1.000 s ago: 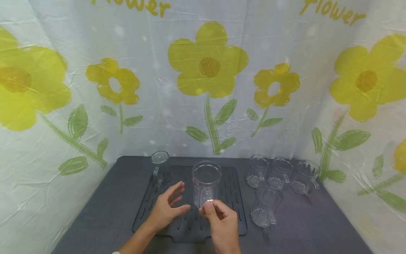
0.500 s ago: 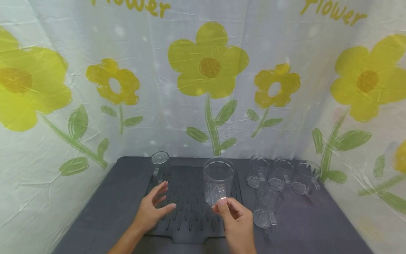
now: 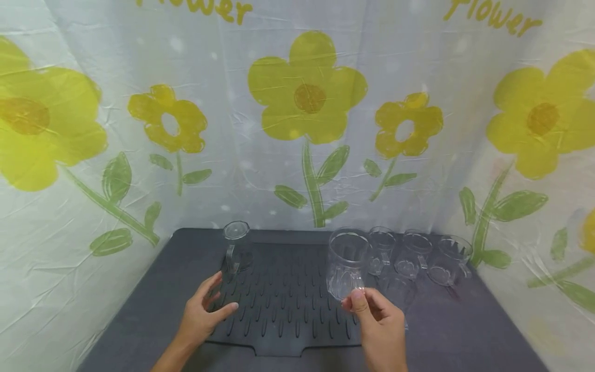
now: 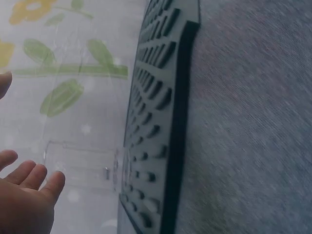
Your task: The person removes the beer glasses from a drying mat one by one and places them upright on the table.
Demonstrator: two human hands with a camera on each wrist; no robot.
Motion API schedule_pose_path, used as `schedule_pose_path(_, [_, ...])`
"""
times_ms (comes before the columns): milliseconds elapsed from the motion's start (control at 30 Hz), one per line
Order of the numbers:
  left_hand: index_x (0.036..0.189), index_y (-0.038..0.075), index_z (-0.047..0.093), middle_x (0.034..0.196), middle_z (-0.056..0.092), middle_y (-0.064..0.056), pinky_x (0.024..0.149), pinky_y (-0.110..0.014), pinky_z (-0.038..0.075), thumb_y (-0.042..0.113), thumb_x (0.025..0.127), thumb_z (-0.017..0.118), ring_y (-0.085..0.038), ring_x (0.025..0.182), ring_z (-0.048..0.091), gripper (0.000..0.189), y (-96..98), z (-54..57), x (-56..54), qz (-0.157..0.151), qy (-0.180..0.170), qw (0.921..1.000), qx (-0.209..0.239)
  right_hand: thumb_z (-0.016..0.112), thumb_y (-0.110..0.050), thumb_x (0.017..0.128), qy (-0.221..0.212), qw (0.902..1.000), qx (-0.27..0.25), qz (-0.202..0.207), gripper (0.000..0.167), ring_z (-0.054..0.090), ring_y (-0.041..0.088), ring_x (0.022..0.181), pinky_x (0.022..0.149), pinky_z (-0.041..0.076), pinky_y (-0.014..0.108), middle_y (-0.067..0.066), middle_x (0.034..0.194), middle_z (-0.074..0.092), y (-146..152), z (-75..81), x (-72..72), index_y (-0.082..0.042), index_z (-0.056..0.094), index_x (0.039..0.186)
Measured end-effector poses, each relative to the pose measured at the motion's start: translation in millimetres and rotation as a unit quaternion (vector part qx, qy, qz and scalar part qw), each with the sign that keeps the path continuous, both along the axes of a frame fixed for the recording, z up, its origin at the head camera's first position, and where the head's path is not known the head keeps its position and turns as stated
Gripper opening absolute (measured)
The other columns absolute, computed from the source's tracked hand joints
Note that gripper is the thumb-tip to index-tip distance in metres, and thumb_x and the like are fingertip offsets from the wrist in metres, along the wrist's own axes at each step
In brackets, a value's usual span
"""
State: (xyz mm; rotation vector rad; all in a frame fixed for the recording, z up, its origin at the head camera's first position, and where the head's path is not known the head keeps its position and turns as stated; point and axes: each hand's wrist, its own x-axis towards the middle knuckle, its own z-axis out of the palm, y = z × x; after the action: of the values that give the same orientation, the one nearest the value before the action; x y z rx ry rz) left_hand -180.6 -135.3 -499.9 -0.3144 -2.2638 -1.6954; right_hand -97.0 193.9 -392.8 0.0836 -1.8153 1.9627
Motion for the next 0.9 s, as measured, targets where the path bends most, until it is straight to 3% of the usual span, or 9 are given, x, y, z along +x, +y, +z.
schedule_pose_path(300, [0.146, 0.003, 0.038, 0.148, 0.035, -0.017, 0.106, -0.046, 0.036, 0.023, 0.077, 0.084, -0.034, 0.135, 0.033, 0.085, -13.9, -13.0, 2.9, 0.022, -0.021, 0.9993, -0.024, 0.053, -0.005, 0.1, 0.013, 0.9997, 0.016, -0.013, 0.025, 0.068, 0.023, 0.078, 0.076, 0.057, 0.032, 0.015, 0.079, 0.064, 19, 3.5, 2.8, 0.018, 0.06, 0.091])
schedule_pose_path(633, [0.146, 0.0, 0.036, 0.148, 0.033, -0.021, 0.105, -0.052, 0.035, 0.026, 0.076, 0.085, -0.041, 0.132, 0.036, 0.09, -25.1, -30.8, 7.0, 0.068, -0.08, 0.9925, -0.062, 0.053, 0.001, 0.098, 0.047, 0.998, -0.032, -0.029, 0.023, 0.067, 0.024, 0.074, 0.076, 0.057, 0.032, 0.017, 0.076, 0.065, 38, 7.1, 7.2, 0.021, 0.057, 0.089])
schedule_pose_path(767, [0.147, -0.003, 0.033, 0.149, 0.03, -0.026, 0.105, -0.059, 0.032, 0.036, 0.075, 0.084, -0.045, 0.135, 0.028, 0.097, -27.8, -39.7, 5.7, 0.075, -0.126, 0.9835, -0.107, 0.054, 0.001, 0.097, 0.032, 0.9974, -0.043, -0.048, 0.022, 0.067, 0.024, 0.075, 0.076, 0.057, 0.031, 0.016, 0.077, 0.065, 47, 7.9, 9.6, 0.022, 0.057, 0.092])
schedule_pose_path(900, [0.147, -0.007, 0.03, 0.148, 0.028, -0.03, 0.102, -0.066, 0.029, 0.045, 0.073, 0.083, -0.05, 0.134, 0.026, 0.105, -30.1, -46.6, 4.9, 0.065, -0.175, 0.9695, -0.159, 0.055, 0.001, 0.097, 0.025, 0.9961, -0.046, -0.07, 0.021, 0.067, 0.023, 0.074, 0.074, 0.057, 0.031, 0.015, 0.078, 0.065, 56, 7.1, 12.2, 0.022, 0.057, 0.093])
